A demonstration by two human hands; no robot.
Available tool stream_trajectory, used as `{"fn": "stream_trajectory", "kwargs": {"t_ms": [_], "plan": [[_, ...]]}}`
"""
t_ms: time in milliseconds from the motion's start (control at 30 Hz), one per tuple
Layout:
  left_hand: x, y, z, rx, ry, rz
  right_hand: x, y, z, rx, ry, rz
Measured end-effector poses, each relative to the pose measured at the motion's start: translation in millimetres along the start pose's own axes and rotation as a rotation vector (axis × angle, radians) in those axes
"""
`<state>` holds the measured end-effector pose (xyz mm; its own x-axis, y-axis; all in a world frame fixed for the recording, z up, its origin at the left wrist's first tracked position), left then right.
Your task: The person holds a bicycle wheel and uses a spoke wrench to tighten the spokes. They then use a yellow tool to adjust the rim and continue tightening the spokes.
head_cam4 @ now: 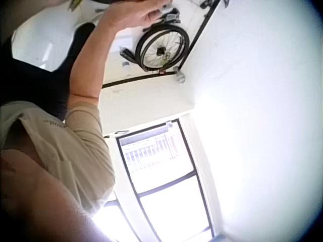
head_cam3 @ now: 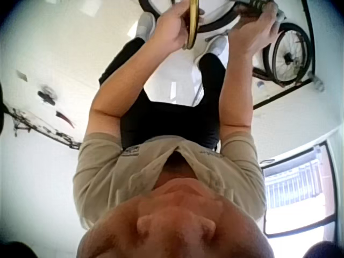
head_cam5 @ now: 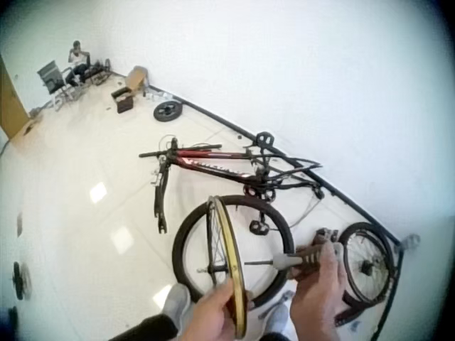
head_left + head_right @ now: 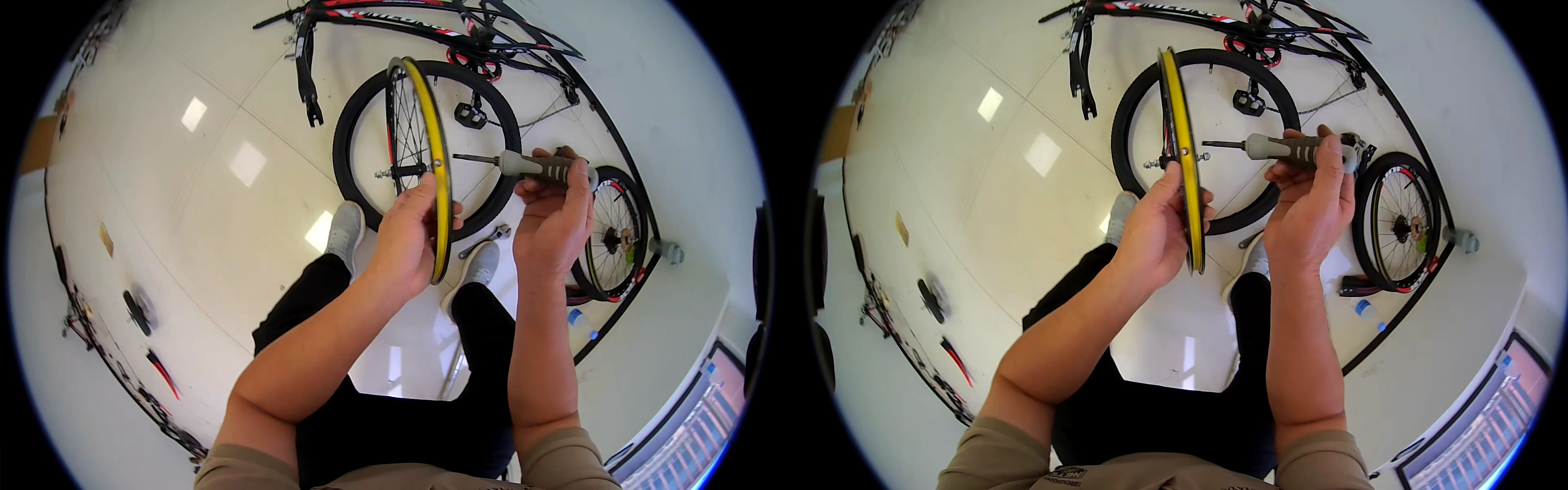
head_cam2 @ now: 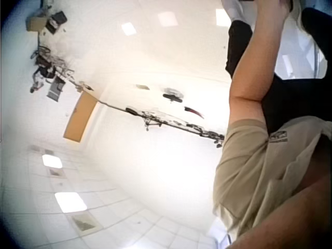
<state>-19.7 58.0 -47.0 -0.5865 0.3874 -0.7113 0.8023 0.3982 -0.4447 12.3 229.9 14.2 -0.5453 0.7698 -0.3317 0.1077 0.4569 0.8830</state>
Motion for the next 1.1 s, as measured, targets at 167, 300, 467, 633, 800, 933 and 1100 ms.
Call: {"fn": "stream_trajectory", "kwargs": {"t_ms": [167, 300, 467, 633, 800, 933, 1100], "plan": [[2.5, -27.4, 9.9, 0.244, -0.111, -0.184, 1.4, -36.3, 12.7, 0.344, 0.004, -0.449], [6.7, -42.4, 9.0, 0.491, -0.18, -0.356, -11.9, -45.5, 10.4, 0.377, -0.071, -0.585], [10.3, -60.8, 10.6, 0.827, -0.186, -0.676, -24.1, -49.2, 1.7, 0.366, -0.03, -0.614], [17.8, -73.7, 12.8, 0.777, -0.1, -0.749, -28.3, -54.8, 2.8, 0.318, -0.021, -0.636], [16.3, -74.0, 9.8, 0.825, -0.105, -0.749, -26.4, -58.5, 5.5, 0.384, -0.049, -0.668], [19.0, -77.5, 13.2, 0.815, -0.089, -0.768, -31.5, -65.0, 2.4, 0.401, -0.037, -0.722], [17.1, -79.3, 9.5, 0.718, -0.1, -0.695, -41.3, -64.1, -5.1, 0.373, -0.01, -0.758]]}}
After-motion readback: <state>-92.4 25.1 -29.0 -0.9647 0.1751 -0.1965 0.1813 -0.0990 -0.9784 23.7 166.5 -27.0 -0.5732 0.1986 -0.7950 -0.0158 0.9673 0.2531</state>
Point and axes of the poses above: each hand's wrist, its own x-axis towards the middle knuckle, its own z-axis out of the back of the hand, y = z × x, the point moved 5 cm from there along x, towards the middle knuckle, and after that the axes turned 6 degrees about -z, right-handed, at the moved point
